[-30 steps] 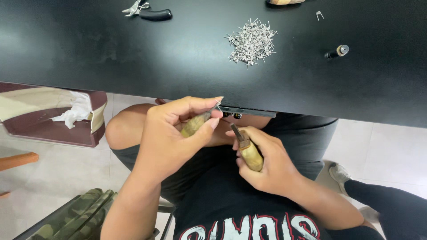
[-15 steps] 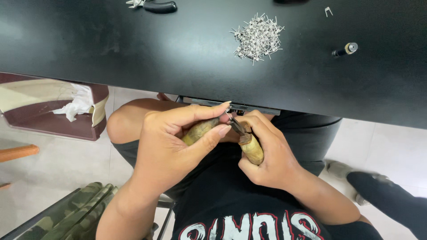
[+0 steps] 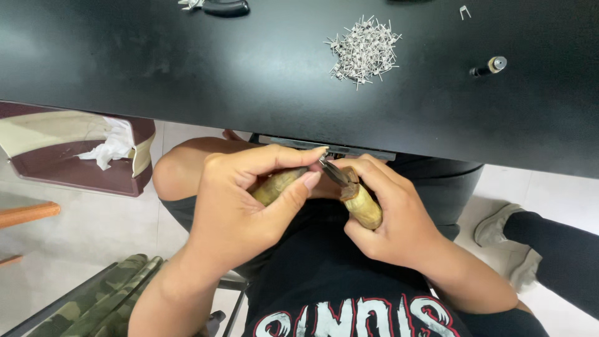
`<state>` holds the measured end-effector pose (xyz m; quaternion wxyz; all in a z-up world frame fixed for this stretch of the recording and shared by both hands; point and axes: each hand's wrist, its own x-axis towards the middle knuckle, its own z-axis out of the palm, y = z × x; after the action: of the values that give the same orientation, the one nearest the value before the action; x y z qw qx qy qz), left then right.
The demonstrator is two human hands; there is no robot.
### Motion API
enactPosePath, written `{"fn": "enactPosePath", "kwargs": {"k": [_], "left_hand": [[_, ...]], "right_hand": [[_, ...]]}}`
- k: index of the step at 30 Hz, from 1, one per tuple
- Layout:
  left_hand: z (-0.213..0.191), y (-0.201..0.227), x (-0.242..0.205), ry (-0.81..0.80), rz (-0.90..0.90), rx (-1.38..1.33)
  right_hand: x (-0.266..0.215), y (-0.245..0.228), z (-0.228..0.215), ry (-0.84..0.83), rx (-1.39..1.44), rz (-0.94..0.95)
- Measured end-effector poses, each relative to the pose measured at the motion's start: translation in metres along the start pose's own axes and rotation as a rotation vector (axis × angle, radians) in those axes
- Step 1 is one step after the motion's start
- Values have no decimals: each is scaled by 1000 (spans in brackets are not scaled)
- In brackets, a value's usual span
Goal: The person repeatedly picks up small metal pins from a pile on a black table, bends each one using pliers, and places the bent pieces back on the table. The task is performed one at a time in a repetitive loop.
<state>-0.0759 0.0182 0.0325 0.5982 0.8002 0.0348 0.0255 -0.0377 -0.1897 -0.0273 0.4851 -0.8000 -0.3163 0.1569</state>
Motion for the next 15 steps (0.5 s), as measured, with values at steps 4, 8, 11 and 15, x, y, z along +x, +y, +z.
{"fn": "enactPosePath", "kwargs": {"k": [4,8,11,15], "left_hand": [[1,2,1,-6,-32,-26],[1,2,3,-35,-32,-40],[-1,2,6,-43,-62,-28],[-5,-5,8,-32,4,88]], "right_hand": [[-3,3,2,-11,9,-14],[-7,3,1,20,-6,21],[-10,5,1,12,-12,57],[-9,2,2,-28,4,101]]}}
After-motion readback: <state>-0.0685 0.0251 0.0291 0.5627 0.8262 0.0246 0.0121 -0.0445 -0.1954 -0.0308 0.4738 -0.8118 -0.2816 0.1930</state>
